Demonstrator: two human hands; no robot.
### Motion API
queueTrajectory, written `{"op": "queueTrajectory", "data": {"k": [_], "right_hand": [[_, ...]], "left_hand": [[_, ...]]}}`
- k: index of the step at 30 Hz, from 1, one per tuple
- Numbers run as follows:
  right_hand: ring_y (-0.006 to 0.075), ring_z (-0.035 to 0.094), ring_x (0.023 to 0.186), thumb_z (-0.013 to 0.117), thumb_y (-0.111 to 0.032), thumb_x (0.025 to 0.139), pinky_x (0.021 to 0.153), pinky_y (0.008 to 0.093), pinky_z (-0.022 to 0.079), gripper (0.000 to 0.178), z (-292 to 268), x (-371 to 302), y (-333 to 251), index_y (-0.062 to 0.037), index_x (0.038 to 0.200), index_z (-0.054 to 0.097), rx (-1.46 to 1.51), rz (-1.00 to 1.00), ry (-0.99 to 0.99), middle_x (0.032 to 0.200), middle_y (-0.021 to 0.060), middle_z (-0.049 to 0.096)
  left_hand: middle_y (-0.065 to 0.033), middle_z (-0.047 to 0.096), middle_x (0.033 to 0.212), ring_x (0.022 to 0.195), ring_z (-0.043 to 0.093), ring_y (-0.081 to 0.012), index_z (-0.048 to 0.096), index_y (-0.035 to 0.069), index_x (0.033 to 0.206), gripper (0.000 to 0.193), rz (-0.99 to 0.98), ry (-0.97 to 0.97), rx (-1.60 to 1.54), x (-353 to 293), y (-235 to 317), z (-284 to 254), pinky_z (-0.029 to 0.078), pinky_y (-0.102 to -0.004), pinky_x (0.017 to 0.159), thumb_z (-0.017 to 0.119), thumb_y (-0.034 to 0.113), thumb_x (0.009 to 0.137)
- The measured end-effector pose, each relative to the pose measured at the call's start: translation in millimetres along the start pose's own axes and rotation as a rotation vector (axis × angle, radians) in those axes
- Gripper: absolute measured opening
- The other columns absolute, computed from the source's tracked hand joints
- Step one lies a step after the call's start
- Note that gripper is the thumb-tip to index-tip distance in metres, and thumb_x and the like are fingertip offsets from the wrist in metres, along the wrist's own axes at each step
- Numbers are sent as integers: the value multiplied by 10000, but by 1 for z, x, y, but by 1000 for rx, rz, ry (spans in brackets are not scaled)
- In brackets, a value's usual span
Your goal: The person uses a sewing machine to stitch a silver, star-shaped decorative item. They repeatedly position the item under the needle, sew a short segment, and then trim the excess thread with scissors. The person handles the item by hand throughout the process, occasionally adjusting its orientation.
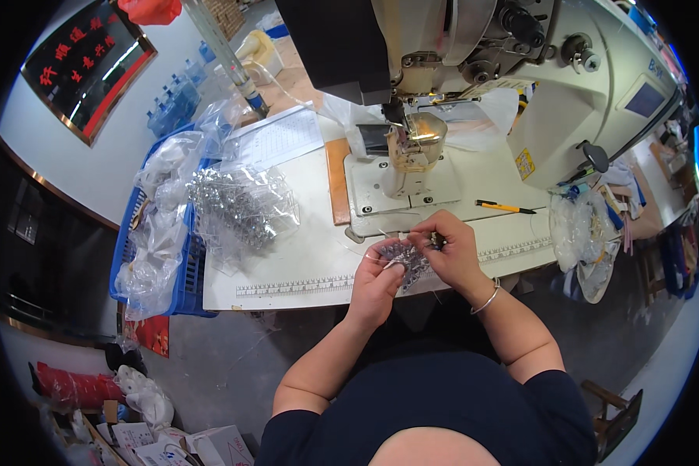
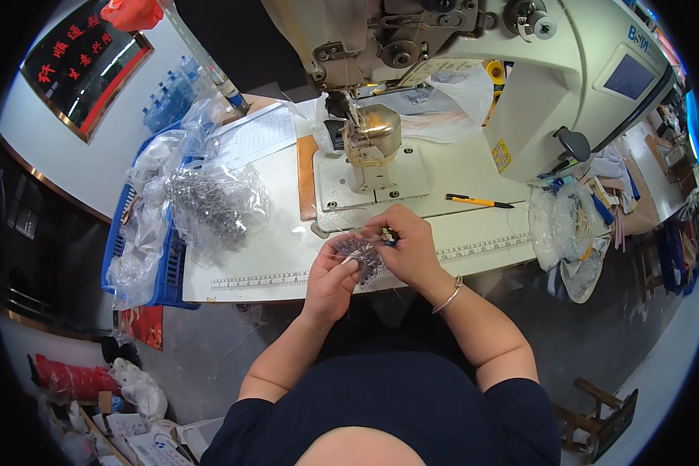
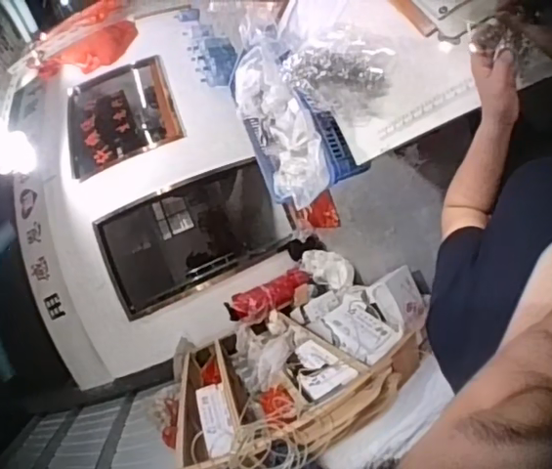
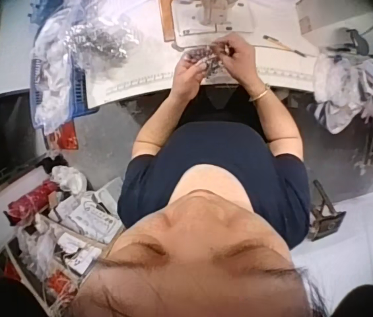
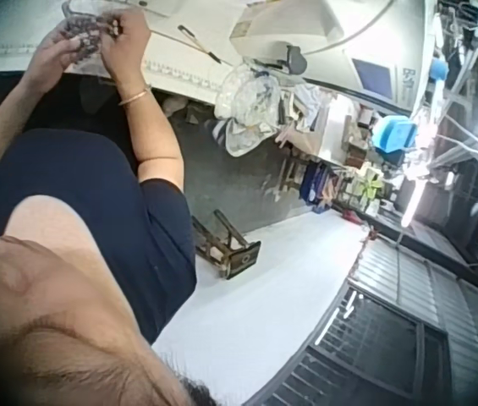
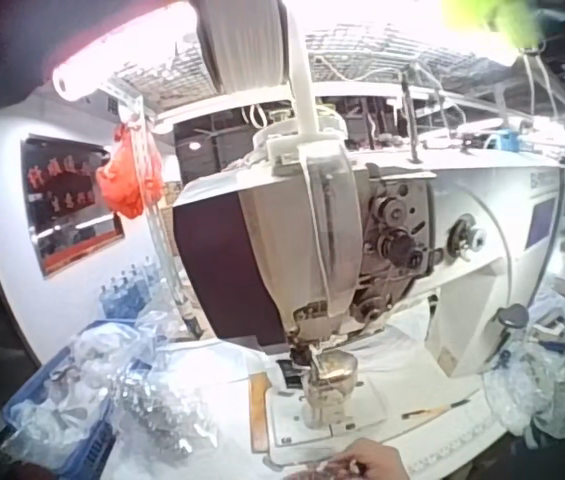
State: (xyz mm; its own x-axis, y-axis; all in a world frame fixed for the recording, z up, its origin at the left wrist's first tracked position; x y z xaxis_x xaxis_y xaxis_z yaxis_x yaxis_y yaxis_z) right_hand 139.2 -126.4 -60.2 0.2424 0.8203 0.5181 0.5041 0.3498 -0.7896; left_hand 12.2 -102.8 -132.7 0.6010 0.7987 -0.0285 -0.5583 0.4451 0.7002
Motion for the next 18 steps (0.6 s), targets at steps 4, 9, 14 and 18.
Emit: {"op": "queueTrajectory", "data": {"k": [4,9,14,18], "right_hand": [[191,592,651,682,34,667,584,278,469,182,4,-2,1,-34,828,633,34,-14,-2,736,76,584],[125,563,634,704,-26,717,562,251,449,122,9,-2,12,-21,816,633,51,129,-42,719,52,593],[55,517,612,692,-82,780,561,220,436,104,15,-3,30,-3,812,633,185,317,-92,711,18,600],[58,525,627,690,-86,782,570,221,441,105,17,-3,29,-5,820,636,230,314,-105,715,25,607]], "left_hand": [[-97,544,1107,1007,556,-154,432,10,1151,333,87,59,254,-1,5,-1,475,-286,861,555,-32,844],[-105,579,1027,915,594,-151,443,3,1126,321,25,112,171,6,-3,-13,510,-267,784,566,-46,833],[-111,594,998,850,617,-148,444,6,1108,306,-26,123,162,9,-5,-16,523,-239,707,581,-27,836],[-114,594,997,862,619,-156,447,7,1099,299,-8,136,177,6,-1,-14,531,-249,706,584,-28,835]]}}
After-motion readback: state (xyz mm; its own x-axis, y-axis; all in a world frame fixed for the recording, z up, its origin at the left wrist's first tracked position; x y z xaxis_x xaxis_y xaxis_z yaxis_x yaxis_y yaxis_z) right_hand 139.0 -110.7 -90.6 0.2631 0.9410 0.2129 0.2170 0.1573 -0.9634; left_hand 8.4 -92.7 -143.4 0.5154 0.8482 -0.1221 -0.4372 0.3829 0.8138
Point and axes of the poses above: each hand's wrist, its own x-axis towards the middle knuckle, its own z-axis out of the palm, y = z × x, the point moved 8 cm from there along x, towards the middle knuckle
